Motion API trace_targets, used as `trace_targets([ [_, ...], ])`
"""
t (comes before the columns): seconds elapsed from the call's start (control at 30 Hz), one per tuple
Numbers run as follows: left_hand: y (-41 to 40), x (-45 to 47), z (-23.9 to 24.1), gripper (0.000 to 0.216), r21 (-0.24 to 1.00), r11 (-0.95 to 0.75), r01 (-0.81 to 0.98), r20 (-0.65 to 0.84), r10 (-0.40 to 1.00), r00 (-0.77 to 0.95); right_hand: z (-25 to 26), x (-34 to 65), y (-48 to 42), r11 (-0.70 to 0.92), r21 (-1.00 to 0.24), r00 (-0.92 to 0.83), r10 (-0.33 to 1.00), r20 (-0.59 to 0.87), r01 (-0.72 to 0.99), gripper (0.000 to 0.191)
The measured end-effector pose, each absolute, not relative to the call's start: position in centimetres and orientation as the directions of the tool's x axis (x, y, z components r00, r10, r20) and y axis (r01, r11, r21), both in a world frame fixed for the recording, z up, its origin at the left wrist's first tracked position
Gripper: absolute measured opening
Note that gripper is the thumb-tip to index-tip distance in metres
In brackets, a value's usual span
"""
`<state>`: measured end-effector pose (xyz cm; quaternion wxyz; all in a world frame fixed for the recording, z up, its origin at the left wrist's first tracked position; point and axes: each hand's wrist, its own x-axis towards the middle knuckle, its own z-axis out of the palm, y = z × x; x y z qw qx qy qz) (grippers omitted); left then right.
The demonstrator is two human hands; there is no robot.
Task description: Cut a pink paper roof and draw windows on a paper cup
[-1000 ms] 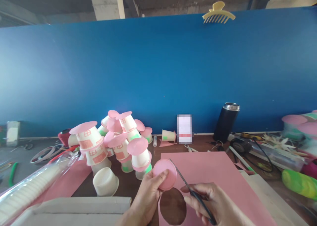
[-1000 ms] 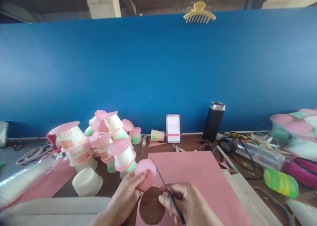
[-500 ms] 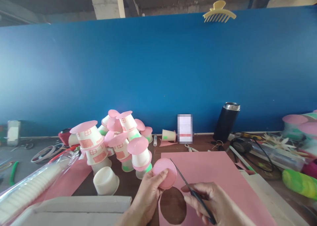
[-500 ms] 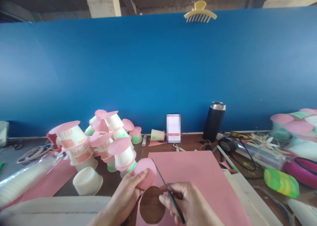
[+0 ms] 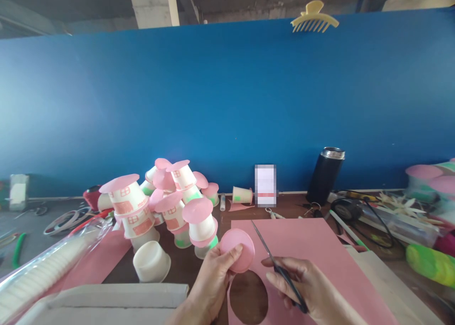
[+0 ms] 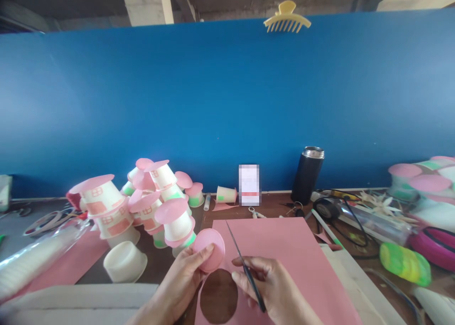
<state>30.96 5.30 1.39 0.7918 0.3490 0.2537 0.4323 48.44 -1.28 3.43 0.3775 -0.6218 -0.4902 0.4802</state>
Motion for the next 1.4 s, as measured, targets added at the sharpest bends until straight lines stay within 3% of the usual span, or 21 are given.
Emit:
trace_targets([
  [0.47,5.35,30.94,1.41,0.015,0.775,0.372,-0.511,-0.084,0.862,0.500,3.90,48.11,-1.31,-0.215,-0.945,0.041,0.976,-0.212,0.246,0.064],
  [0.93,5.02,30.93,2.18,0.030,0.798,0.360,-0.483,-0.074,0.854,0.515,4.31,48.08,-1.50,-0.183,-0.939,-0.053,0.977,-0.207,0.291,0.065],
  [1.4,5.20,30.88,1.88,0.031,0.828,0.344,-0.443,-0.077,0.852,0.518,3.61,48.53,-1.52,-0.179,-0.940,-0.086,0.974,-0.211,0.290,0.052],
])
